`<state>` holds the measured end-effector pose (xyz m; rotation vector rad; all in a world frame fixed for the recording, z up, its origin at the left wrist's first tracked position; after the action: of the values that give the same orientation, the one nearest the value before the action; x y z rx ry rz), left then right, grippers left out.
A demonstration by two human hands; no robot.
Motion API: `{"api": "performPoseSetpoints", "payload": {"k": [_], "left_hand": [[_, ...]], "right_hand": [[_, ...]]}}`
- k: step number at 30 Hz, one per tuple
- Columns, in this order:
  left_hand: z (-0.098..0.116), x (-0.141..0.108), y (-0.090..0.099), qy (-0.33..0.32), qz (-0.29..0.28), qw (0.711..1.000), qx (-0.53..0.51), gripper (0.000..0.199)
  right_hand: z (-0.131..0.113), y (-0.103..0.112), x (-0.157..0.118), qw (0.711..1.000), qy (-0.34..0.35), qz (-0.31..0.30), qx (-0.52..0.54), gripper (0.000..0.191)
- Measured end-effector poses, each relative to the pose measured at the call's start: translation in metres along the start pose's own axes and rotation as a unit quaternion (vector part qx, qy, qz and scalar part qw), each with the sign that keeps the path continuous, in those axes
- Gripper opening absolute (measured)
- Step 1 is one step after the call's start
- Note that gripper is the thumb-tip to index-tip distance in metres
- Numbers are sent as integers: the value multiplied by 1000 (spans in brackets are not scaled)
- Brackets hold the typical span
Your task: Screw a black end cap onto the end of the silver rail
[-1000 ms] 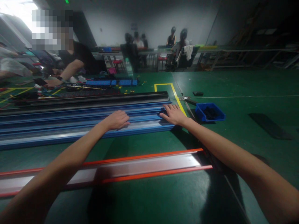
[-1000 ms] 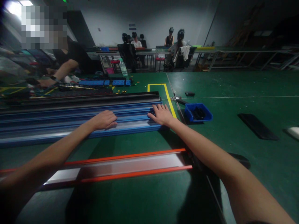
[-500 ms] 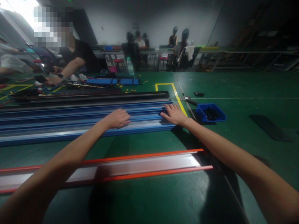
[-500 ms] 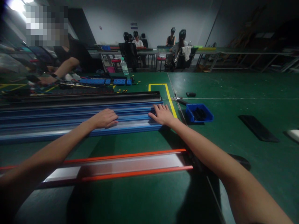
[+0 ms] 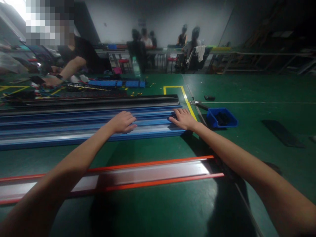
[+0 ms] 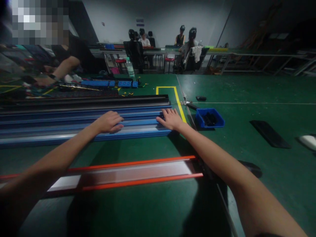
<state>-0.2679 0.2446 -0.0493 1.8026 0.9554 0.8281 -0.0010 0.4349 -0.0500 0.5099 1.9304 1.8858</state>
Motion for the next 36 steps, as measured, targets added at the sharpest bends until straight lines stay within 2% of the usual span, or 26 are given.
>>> {"api": "performPoseSetpoints", "payload": {"k": [6,9,11,12,14,17,20,22,25,29,33,36], "left_hand": [[-6,-6,8,23,32,999,-19,44],[-9,-2,27,40,37,998,-11,46],[-1,8,47,45,20,999,2,46],[9,14,59,48,10,999,4,46],[45,27,85,39,-6,999,-16,46],[123,39,112,26,-34,996,-75,49],[196,34,114,15,-71,989,-125,74],[222,27,104,39,-93,986,-134,87],[230,17,91,74,-111,980,-148,77],[222,14,90,73,-96,982,-147,72],[217,8,94,65,-102,981,-151,72],[211,-4,94,74,-104,980,-150,72]], "right_hand": [[0,0,0,1000,2,-4,-1,80],[0,1,-1,1000,7,-3,-3,78],[0,1,-1,1000,8,-1,-2,77],[0,1,-1,1000,8,0,-1,77],[0,1,-1,1000,4,5,0,78],[-1,2,-3,1000,-1,15,3,77],[-2,7,-6,1000,-3,26,5,71],[-1,13,-9,999,-4,37,4,67],[3,29,-13,999,8,52,4,62],[11,55,-31,997,36,50,53,56],[20,82,-74,986,70,80,131,50],[24,90,-116,972,82,89,202,48]]}}
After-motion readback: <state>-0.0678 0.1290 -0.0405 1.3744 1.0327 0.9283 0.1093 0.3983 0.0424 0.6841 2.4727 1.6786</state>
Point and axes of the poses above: each hand's wrist, its own x-axis towards the middle knuckle, its own y-axis out of the back of the hand, z = x × y, the point moved 5 cm from there along x, towards the middle knuckle, and after that the axes turned 11 degrees about -z, right-handed, at the moved point
